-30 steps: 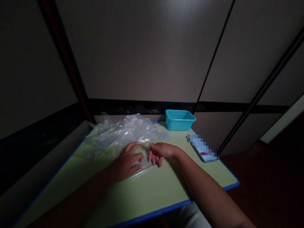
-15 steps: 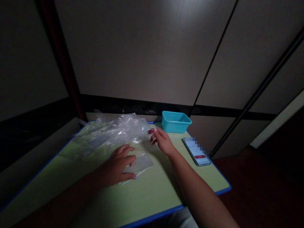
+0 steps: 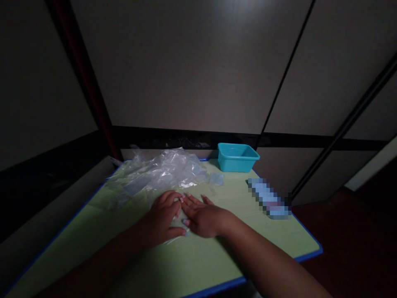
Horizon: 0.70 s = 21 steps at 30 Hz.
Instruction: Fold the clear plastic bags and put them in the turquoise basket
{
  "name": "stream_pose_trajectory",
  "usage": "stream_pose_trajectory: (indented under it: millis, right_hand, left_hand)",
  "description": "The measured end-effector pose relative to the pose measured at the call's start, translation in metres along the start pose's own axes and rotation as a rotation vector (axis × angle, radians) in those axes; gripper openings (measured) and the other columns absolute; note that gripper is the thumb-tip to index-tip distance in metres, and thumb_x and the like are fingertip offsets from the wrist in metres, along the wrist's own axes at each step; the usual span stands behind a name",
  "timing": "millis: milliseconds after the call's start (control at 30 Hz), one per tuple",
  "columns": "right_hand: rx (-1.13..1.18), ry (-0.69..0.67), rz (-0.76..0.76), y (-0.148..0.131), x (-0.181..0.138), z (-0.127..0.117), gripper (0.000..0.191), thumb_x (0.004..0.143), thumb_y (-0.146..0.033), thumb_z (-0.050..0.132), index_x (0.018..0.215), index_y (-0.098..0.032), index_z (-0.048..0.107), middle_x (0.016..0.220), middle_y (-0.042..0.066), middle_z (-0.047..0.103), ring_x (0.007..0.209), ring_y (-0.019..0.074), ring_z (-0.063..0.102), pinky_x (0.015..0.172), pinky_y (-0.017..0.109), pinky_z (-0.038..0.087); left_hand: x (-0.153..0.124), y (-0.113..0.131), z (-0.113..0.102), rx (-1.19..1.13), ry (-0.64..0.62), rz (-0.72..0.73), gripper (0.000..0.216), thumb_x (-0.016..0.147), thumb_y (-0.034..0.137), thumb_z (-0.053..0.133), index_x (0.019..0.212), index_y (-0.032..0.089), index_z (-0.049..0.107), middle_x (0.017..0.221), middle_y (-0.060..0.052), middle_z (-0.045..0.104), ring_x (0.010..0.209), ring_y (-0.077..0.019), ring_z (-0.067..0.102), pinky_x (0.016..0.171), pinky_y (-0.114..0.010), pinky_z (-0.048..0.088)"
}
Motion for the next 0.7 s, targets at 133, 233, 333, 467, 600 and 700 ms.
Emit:
stream_pose_trajectory:
  millis: [133,233,333,467,600,700]
  right_hand:
    - [0.024,-0.06,0.028,0.012,0.0,-0.009,0.07,0.091,-0.042,0.029,0.144,-0.009,-0.001,0.151,0.011,-0.003,0.139,0.021,-0.003,0.107,0.057,0.001]
    - [0.03,-0.084,0.069,0.02,0.001,-0.012,0.074,0.09,-0.045,0.035,0.145,-0.012,-0.002,0.15,0.011,-0.006,0.139,0.0223,-0.004,0.105,0.059,0.0]
    - [0.047,-0.089,0.092,0.026,0.003,-0.012,0.078,0.088,-0.044,0.042,0.145,-0.016,-0.002,0.15,0.011,-0.007,0.138,0.0241,-0.006,0.104,0.06,-0.001]
    - [0.075,-0.093,0.087,0.031,0.004,-0.011,0.084,0.084,-0.043,0.05,0.145,-0.017,-0.001,0.15,0.011,-0.005,0.138,0.0266,-0.008,0.102,0.063,-0.003]
    - [0.08,-0.097,0.057,0.035,0.004,-0.012,0.09,0.081,-0.047,0.055,0.145,-0.018,-0.001,0.151,0.012,-0.004,0.137,0.0272,-0.01,0.101,0.063,-0.006]
    - [0.082,-0.104,0.059,0.036,0.003,-0.013,0.096,0.077,-0.05,0.058,0.145,-0.017,-0.001,0.151,0.013,-0.003,0.137,0.0288,-0.01,0.1,0.064,-0.005]
  left_hand:
    - [-0.001,-0.002,0.002,0.037,-0.02,-0.01,0.043,0.06,0.054,0.071,0.073,0.019,0.049,0.125,-0.011,0.046,0.122,-0.0326,0.029,0.1,-0.047,0.029]
    - [-0.001,-0.002,0.001,0.062,-0.05,-0.015,0.046,0.061,0.06,0.069,0.07,0.019,0.051,0.126,-0.012,0.046,0.124,-0.0343,0.026,0.101,-0.05,0.026]
    - [0.0,0.001,-0.004,0.064,-0.092,-0.037,0.046,0.059,0.06,0.07,0.067,0.018,0.052,0.128,-0.013,0.045,0.127,-0.0367,0.024,0.1,-0.052,0.026]
    - [0.0,0.0,-0.015,0.019,-0.175,-0.038,0.049,0.054,0.062,0.073,0.068,0.018,0.054,0.136,-0.014,0.039,0.131,-0.0395,0.015,0.099,-0.053,0.026]
    - [-0.005,-0.007,-0.02,0.018,-0.226,-0.054,0.051,0.048,0.06,0.076,0.07,0.019,0.055,0.144,-0.011,0.03,0.134,-0.0422,0.007,0.101,-0.058,0.02]
    - [-0.006,-0.011,-0.019,0.006,-0.254,-0.09,0.051,0.047,0.058,0.078,0.072,0.019,0.056,0.144,-0.012,0.03,0.134,-0.043,0.006,0.1,-0.059,0.02]
Point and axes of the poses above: each hand's wrist, its own x-axis towards the middle knuckle, its own z-axis out of the palm, y = z × x, the point moved 1 cm from there along x, towards the middle knuckle
